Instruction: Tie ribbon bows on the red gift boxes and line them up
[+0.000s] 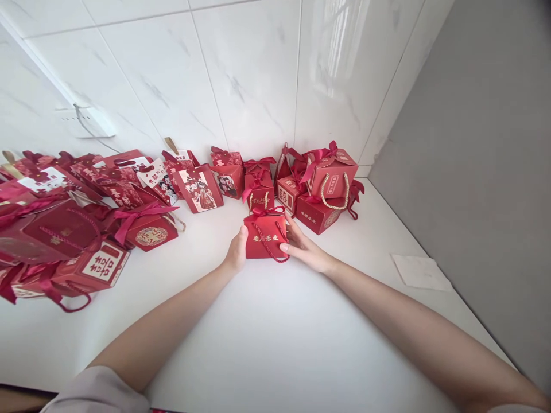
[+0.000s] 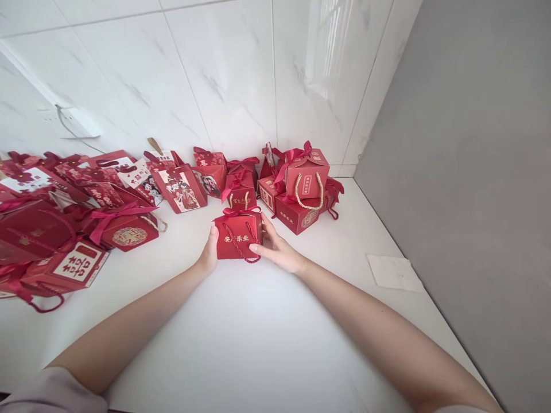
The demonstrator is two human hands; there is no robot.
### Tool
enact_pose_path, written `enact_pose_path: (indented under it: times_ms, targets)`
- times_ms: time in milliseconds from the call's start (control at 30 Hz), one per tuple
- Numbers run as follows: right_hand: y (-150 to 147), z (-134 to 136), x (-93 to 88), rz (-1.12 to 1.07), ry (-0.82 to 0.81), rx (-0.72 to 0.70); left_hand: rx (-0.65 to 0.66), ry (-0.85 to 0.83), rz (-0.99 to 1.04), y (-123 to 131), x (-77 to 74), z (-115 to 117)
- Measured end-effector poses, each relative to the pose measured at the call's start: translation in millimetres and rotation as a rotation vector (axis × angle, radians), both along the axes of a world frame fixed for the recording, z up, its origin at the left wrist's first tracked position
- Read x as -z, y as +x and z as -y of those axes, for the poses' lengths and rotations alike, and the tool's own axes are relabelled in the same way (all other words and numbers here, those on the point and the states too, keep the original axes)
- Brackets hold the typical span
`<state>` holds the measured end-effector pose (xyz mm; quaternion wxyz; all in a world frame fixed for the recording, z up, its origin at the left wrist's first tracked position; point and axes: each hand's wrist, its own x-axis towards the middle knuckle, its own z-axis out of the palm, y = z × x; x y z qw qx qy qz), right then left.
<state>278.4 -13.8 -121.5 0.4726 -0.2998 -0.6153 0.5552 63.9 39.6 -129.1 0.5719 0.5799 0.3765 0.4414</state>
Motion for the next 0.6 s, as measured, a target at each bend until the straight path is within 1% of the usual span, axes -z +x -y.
enact_pose_path:
  times_ms: [100,233,367,433,533,600]
  targets:
    - [-1,-1,2.3,-0.01,-0.001,0.033,0.015,-0.031,0.024,2,-2.4,-5]
    - [0,-4,9.7,0.013,0.015,0.067,0.024,-0.075,0.077,2,-3.8,-13]
    - [1,-2,13.0,0.025,0.011,0.069,0.049,-0.069,0.148,3,-6.5,-14]
    - [1,0,11.6,0.021,0.019,0.059,0.053,-0.056,0.174,4,-11.2,-12]
    - [0,3,8.5,0.01,0.002,0.075,-0.025,-0.023,0.256,0,-22.1,-10]
    - [-1,4,7.1,0.009,-0.02,0.101,-0.033,-0.02,0.308,-5,-28.8,-11]
